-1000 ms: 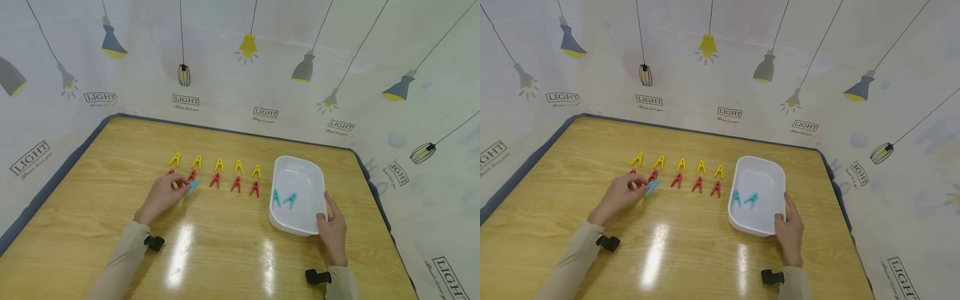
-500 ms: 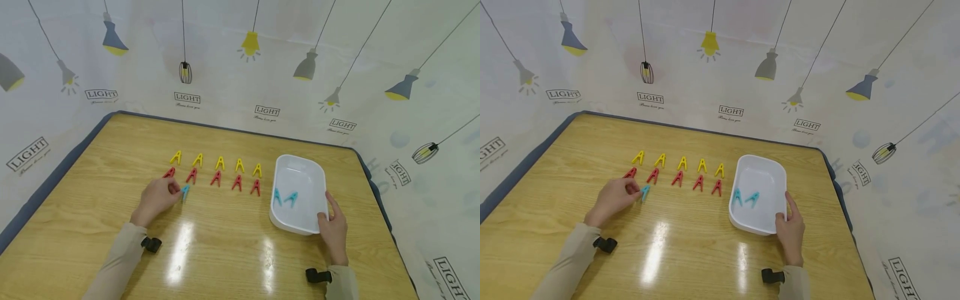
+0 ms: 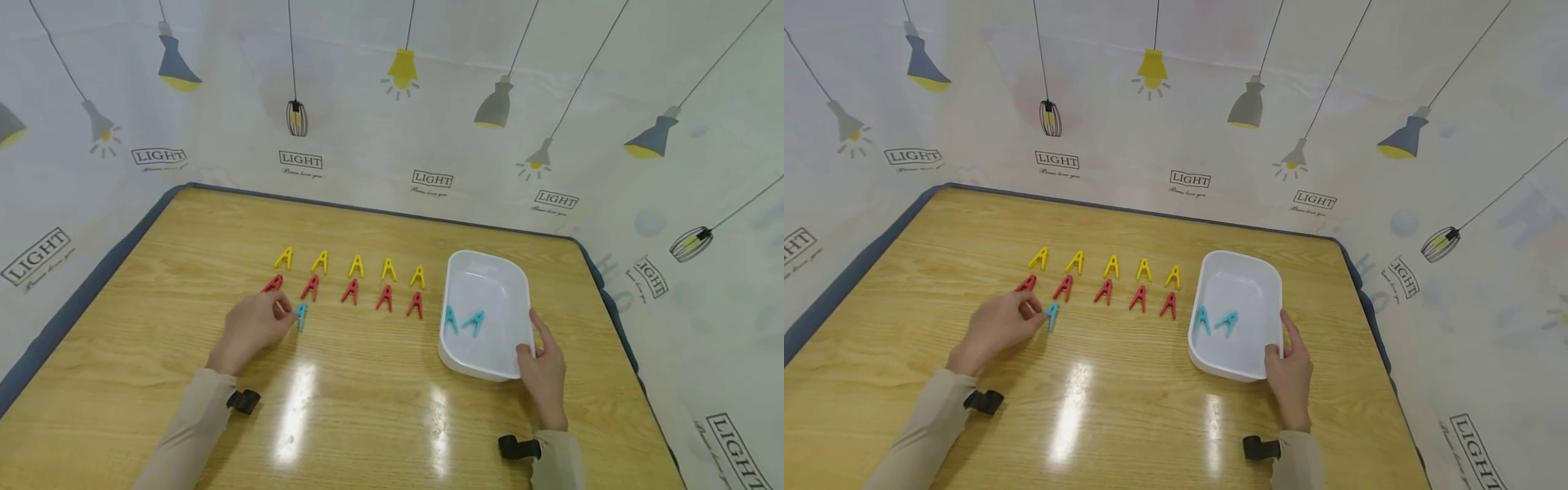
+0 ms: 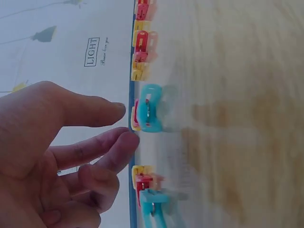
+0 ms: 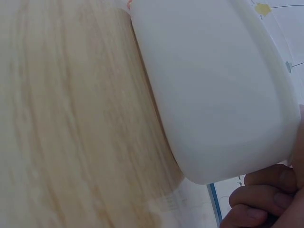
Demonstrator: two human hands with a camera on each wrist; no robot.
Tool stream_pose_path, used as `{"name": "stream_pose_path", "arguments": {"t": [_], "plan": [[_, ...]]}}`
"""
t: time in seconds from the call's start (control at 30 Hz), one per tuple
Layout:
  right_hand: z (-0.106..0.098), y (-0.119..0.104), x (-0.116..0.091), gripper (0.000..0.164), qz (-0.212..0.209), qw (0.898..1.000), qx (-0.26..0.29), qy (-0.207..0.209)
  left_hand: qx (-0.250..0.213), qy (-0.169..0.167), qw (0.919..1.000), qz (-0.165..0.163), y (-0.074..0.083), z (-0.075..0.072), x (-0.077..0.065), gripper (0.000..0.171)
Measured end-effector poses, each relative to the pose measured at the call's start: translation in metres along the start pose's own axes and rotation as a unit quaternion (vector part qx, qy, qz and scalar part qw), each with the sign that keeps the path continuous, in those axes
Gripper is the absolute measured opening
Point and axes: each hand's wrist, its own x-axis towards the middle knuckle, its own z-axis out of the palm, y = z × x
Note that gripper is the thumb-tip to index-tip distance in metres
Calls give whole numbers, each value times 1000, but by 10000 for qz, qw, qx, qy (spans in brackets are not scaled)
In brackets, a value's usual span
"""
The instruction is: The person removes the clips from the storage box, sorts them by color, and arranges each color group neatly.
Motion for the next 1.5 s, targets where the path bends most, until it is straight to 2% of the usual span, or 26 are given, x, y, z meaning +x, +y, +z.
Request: {"name": "stream_pose_path", "arguments": {"t": [0.2, 0.43, 0.67, 0.9, 1.17, 1.37, 1.5], "plan": [[-6, -1, 1, 69, 71, 9999, 113, -34, -93, 222, 9993, 283, 17, -8, 7, 20], [-8, -5, -1, 70, 68, 9995, 199, -220, -198, 173, 9958, 881, 49, -10, 28, 13], [-2, -5, 2, 70, 42, 9994, 238, -256, -388, -217, 9934, 1060, 77, 6, 45, 9], [-2, -4, 1, 70, 53, 9996, 214, -163, -395, -271, 9892, 1388, 106, 21, 59, 11], [-4, -7, 0, 70, 74, 9997, 181, -135, -997, -610, 9780, 1727, 139, 39, 79, 11], [-3, -7, 1, 71, 160, 9994, 237, -195, -1119, -699, 9751, 1782, 165, 52, 91, 8], [-4, -5, 0, 71, 162, 9995, 223, -176, -1237, -606, 9669, 2149, 185, 59, 94, 7]]}}
